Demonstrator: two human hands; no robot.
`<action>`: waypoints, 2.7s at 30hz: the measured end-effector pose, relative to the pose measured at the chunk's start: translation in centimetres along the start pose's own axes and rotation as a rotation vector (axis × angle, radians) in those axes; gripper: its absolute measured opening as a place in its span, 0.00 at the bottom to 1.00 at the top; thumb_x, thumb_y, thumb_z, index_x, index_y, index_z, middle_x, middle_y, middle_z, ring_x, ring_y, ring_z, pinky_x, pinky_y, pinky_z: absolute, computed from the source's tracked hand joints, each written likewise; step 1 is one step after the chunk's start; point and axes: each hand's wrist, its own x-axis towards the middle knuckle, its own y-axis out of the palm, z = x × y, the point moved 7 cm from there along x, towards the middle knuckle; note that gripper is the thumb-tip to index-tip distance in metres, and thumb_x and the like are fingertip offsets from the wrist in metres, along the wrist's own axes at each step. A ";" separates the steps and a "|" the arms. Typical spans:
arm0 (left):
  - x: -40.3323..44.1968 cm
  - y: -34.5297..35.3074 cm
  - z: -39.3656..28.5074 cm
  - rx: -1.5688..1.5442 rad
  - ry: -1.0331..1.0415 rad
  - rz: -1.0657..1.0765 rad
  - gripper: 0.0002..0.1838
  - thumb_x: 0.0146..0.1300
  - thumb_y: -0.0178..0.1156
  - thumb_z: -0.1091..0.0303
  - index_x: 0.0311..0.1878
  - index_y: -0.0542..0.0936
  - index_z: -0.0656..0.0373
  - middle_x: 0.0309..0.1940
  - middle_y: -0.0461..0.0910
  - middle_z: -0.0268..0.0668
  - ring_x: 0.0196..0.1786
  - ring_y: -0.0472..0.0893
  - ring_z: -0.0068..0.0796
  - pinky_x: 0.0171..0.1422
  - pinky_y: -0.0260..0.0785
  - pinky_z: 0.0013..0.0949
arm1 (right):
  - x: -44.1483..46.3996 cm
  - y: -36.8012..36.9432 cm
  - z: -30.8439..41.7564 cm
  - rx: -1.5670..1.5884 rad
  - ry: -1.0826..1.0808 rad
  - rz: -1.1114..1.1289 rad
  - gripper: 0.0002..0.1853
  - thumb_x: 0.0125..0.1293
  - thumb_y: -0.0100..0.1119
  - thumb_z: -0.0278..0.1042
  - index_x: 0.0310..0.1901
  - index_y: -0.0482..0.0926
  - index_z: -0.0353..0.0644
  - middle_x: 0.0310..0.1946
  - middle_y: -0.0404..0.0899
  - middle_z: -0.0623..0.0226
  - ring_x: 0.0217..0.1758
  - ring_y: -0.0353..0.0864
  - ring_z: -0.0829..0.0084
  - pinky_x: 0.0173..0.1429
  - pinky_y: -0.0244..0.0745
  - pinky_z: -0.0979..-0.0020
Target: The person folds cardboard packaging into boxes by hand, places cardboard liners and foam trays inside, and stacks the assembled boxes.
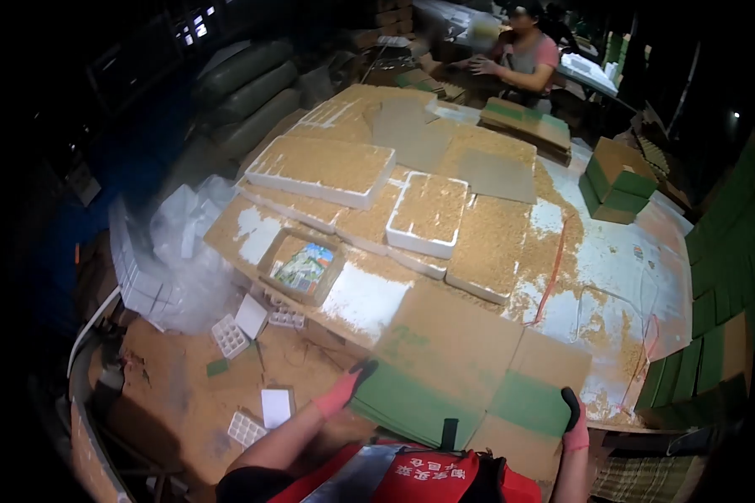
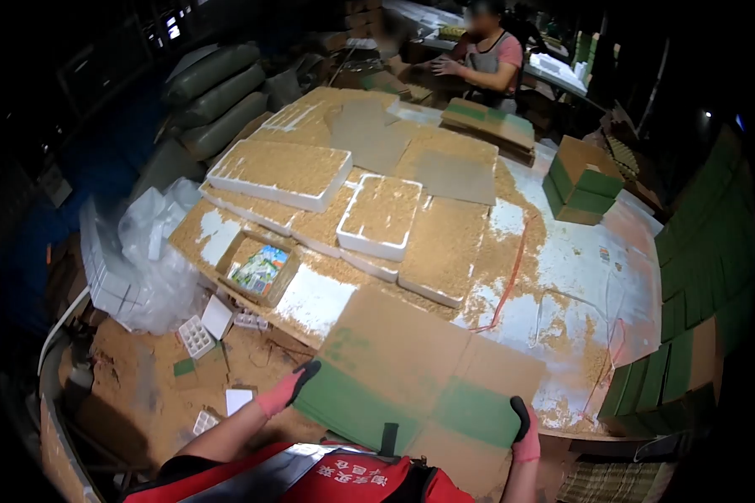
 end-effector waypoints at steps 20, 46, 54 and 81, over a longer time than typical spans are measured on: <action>-0.4 -15.5 -12.8 0.421 0.347 -0.497 0.31 0.60 0.62 0.62 0.65 0.68 0.63 0.58 0.74 0.55 0.62 0.72 0.55 0.68 0.64 0.44 | 3.7 18.4 12.6 0.229 -0.199 -0.069 0.37 0.59 0.56 0.18 0.72 0.59 0.40 0.50 0.76 0.62 0.46 0.77 0.72 0.49 0.75 0.74; -9.6 8.8 -28.2 1.822 1.182 0.457 0.11 0.58 0.47 0.68 0.45 0.72 0.48 0.48 0.70 0.34 0.56 0.70 0.37 0.73 0.56 0.45 | 7.7 33.5 35.6 -1.234 -1.180 0.358 0.28 0.62 0.59 0.39 0.63 0.68 0.39 0.55 0.73 0.54 0.57 0.74 0.55 0.57 0.70 0.56; -7.9 6.1 -27.1 1.685 0.678 -0.201 0.21 0.50 0.58 0.70 0.50 0.79 0.61 0.64 0.70 0.50 0.71 0.63 0.53 0.78 0.46 0.54 | 4.7 34.1 29.0 -1.827 -1.092 0.284 0.20 0.57 0.59 0.32 0.52 0.76 0.35 0.40 0.82 0.60 0.44 0.80 0.64 0.38 0.74 0.67; 2.7 -13.9 -20.8 0.453 0.440 0.125 0.39 0.61 0.63 0.64 0.72 0.57 0.65 0.69 0.62 0.53 0.69 0.66 0.48 0.73 0.58 0.44 | 2.9 39.5 6.3 -0.247 -0.464 -0.002 0.28 0.67 0.55 0.35 0.65 0.63 0.34 0.61 0.70 0.45 0.64 0.70 0.49 0.67 0.65 0.57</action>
